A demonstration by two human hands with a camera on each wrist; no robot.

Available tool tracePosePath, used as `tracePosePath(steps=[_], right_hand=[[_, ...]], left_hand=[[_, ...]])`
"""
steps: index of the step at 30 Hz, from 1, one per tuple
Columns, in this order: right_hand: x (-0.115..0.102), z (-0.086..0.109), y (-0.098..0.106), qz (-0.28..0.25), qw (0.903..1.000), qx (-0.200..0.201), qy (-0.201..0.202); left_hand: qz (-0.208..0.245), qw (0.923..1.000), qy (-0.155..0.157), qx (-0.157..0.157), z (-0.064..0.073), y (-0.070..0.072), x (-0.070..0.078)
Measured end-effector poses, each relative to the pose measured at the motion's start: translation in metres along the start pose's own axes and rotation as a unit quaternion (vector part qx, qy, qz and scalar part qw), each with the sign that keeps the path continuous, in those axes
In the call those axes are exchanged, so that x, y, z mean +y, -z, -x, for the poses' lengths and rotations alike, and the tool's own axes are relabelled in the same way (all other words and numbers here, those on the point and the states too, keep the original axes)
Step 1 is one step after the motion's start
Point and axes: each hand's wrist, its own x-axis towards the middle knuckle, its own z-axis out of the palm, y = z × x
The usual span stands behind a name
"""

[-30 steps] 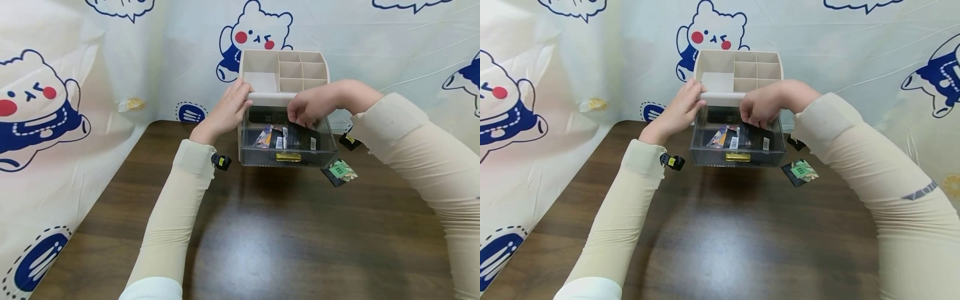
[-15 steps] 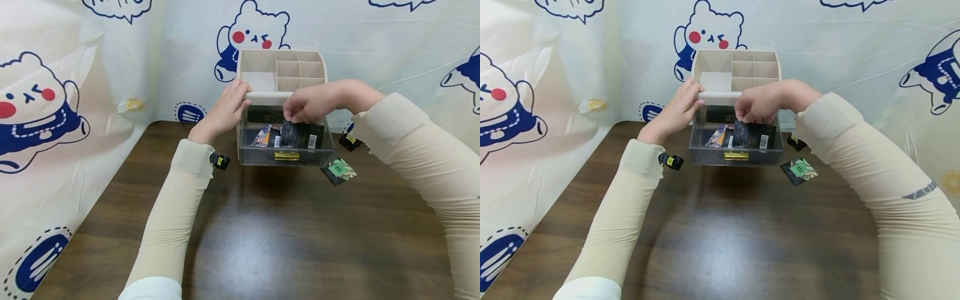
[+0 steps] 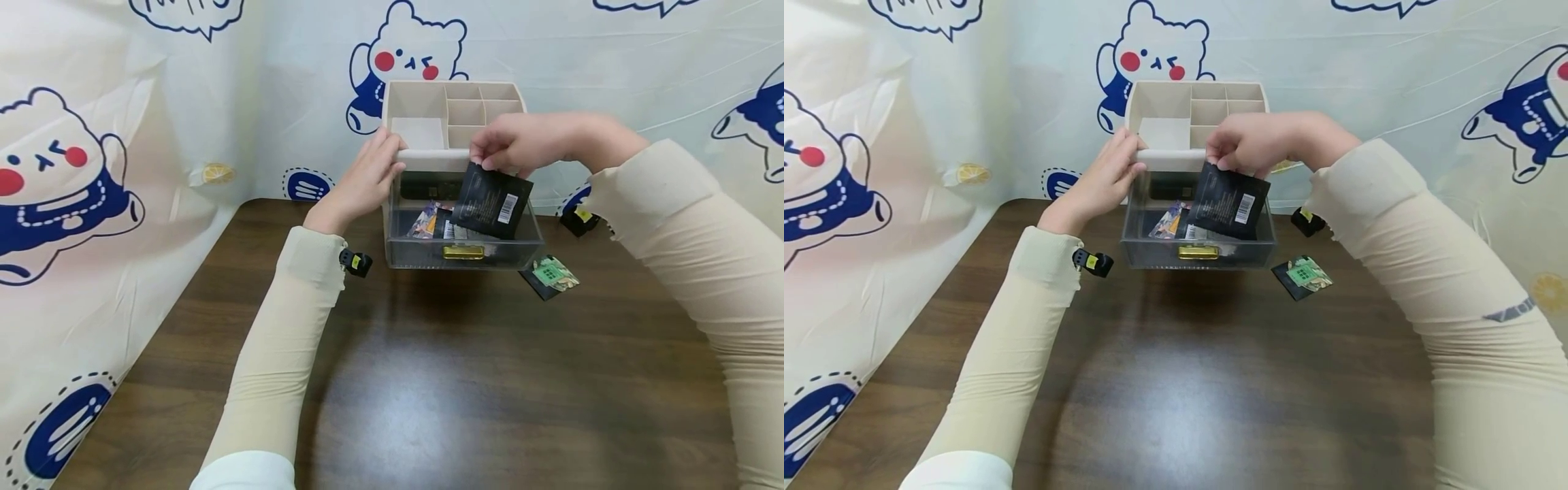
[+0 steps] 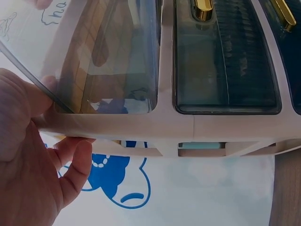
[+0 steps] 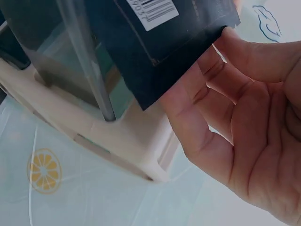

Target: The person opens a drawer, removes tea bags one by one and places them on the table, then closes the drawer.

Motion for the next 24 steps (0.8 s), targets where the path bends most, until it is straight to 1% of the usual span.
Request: tracePosePath(steps=[2,6,9,14,20,24], right_hand=[[0.003,0.002,0.004,-0.003,0.9999,0.013,-0.002],[0.013,0.007,0.012,-0.031,0.9990,0.027,-0.021],[0.025,0.013,0.020,-0.039,0.9974,0.048,-0.036],[0.050,0.021,0.031,-0.038,0.9937,0.090,-0.055],[0.083,0.033,0.036,-0.060,0.9903,0.099,-0.078],[0.106,0.037,0.032,-0.066,0.9887,0.091,-0.099]], left_hand=[[-0.001,1.0000,0.001,0.002,0.000,0.001,0.000],[-0.007,1.0000,0.002,0.002,0.001,0.000,0.001],[-0.010,1.0000,0.001,0.000,0.001,0.000,0.001],[-0.010,0.9999,0.003,-0.002,0.002,0.000,-0.001],[-0.014,0.9999,0.000,-0.003,0.002,-0.002,-0.003],[-0.013,0.9999,-0.005,-0.004,0.001,-0.001,-0.004]])
